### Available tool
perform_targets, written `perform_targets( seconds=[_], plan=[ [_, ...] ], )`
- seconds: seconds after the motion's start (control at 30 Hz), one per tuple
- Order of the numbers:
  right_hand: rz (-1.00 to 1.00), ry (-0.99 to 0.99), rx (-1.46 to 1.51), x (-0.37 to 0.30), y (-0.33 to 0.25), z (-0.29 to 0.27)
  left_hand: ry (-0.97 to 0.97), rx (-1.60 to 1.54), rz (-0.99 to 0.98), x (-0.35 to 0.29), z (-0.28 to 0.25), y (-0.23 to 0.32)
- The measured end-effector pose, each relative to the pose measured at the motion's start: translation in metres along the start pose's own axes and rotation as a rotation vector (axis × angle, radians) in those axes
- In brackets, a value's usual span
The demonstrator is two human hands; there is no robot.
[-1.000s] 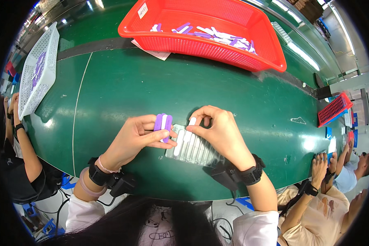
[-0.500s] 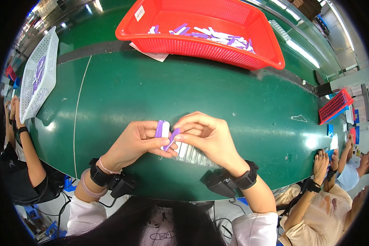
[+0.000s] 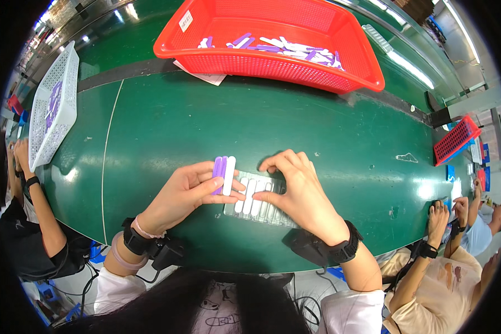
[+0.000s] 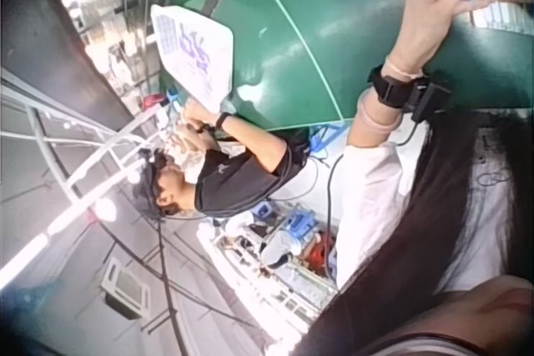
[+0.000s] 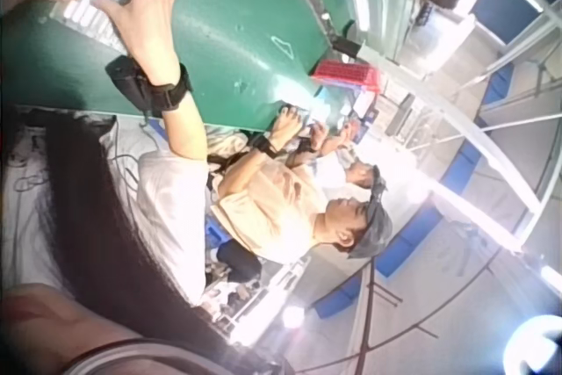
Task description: Assembling small purple and white plastic components by hand and placing them into a tray.
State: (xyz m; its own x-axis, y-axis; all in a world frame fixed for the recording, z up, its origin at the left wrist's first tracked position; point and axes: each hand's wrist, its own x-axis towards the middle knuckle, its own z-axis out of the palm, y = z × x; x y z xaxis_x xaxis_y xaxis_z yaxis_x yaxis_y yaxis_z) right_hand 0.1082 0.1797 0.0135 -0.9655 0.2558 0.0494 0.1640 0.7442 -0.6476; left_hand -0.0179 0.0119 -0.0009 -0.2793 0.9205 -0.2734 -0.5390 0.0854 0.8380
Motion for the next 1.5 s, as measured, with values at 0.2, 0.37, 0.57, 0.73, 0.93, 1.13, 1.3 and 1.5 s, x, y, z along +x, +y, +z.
perform_targets(
  seconds=[0.2,0.37,0.57,0.73,0.93,1.13,1.3,1.5],
  plan=[
    [0.203,0.0,0.816,0.006,-0.014,0.011,-0.074,0.077,0.022,0.001,0.005,0.0],
    [0.292,0.071,0.891,0.009,-0.019,0.005,-0.061,0.045,-0.018,-0.001,0.003,0.001],
    [-0.527,0.161,-0.014,0.005,-0.025,0.004,-0.045,-0.217,-0.08,0.0,0.003,-0.001],
    [-0.554,-0.009,-0.238,-0.007,-0.031,0.0,0.014,-0.189,-0.078,-0.002,0.002,-0.004],
    [-0.126,-0.233,-0.299,-0.048,-0.022,-0.036,-0.046,-0.082,-0.066,-0.001,0.006,0.002],
    [-0.047,-0.257,-0.288,-0.052,0.0,-0.037,-0.002,0.013,-0.065,-0.002,0.008,0.005],
    [-0.143,-0.02,-0.143,-0.024,-0.013,-0.025,-0.015,0.054,-0.051,-0.002,0.006,0.006],
    [0.194,0.027,0.868,-0.005,-0.016,0.007,-0.006,0.006,-0.027,0.0,0.008,0.002]
  ],
)
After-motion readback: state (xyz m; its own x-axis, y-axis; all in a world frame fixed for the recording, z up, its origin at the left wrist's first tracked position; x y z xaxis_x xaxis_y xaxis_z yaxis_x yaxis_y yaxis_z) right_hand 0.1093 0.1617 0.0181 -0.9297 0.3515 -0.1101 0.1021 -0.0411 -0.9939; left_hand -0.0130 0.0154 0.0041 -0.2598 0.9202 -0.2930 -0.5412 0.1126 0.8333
